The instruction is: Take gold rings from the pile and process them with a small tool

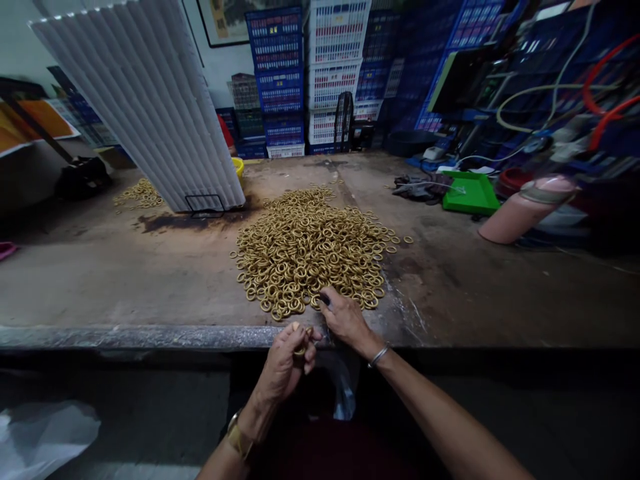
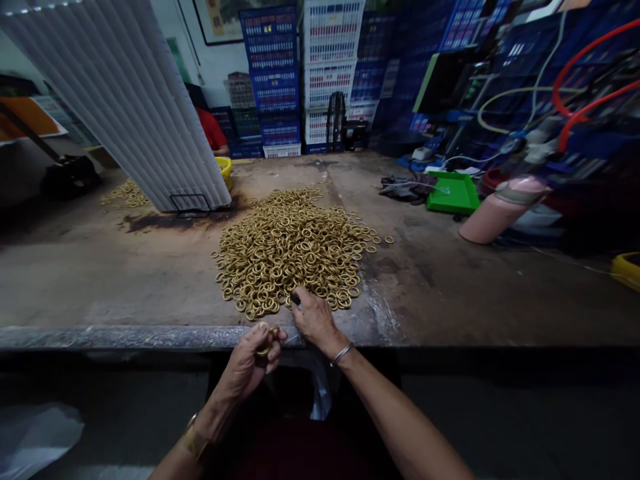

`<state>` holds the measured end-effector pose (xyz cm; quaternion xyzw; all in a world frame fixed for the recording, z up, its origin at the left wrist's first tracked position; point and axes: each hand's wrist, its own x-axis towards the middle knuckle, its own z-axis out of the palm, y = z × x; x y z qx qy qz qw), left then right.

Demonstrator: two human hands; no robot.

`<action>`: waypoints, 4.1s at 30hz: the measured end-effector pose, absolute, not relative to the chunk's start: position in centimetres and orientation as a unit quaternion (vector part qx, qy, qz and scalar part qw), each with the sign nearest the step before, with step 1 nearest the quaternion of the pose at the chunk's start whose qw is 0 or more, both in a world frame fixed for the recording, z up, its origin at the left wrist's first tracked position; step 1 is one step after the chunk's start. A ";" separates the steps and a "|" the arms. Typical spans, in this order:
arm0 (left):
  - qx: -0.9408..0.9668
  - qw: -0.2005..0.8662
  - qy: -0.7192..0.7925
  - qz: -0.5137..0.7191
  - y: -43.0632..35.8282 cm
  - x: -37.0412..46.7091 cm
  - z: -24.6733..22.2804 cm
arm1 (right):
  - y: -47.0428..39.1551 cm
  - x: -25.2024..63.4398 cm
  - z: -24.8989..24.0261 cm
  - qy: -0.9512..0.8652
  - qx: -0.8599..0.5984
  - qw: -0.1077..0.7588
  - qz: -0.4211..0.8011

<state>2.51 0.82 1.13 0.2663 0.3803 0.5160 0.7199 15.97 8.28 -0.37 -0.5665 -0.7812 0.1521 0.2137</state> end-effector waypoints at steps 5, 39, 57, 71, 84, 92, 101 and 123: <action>0.234 0.733 0.360 0.527 0.9 1.9 0.9 | 8.9 15.0 -0.3 -0.794 -0.581 0.138 0.119; 0.385 0.588 0.508 0.498 4.5 4.0 -0.8 | 8.3 16.5 0.0 -0.704 -0.505 0.385 0.318; 0.362 0.644 0.480 0.473 3.4 4.4 0.2 | 7.2 16.2 0.5 -0.625 -0.488 0.404 0.457; 0.406 0.587 0.479 0.510 2.7 3.9 0.3 | 5.2 17.2 -0.5 -0.801 -0.456 0.268 0.281; 0.371 0.652 0.456 0.479 0.4 3.6 0.5 | 6.4 17.1 -0.3 -0.786 -0.582 0.137 0.159; 0.210 0.726 0.402 0.518 0.6 2.4 0.0 | 7.1 13.9 0.1 -0.804 -0.564 0.158 0.108; 0.104 0.789 0.337 0.503 1.1 1.0 -0.6 | 7.6 13.2 -0.7 -0.794 -0.590 0.117 0.082; 0.409 0.550 0.511 0.518 3.8 3.3 -0.7 | 8.1 16.4 1.0 -0.602 -0.472 0.339 0.547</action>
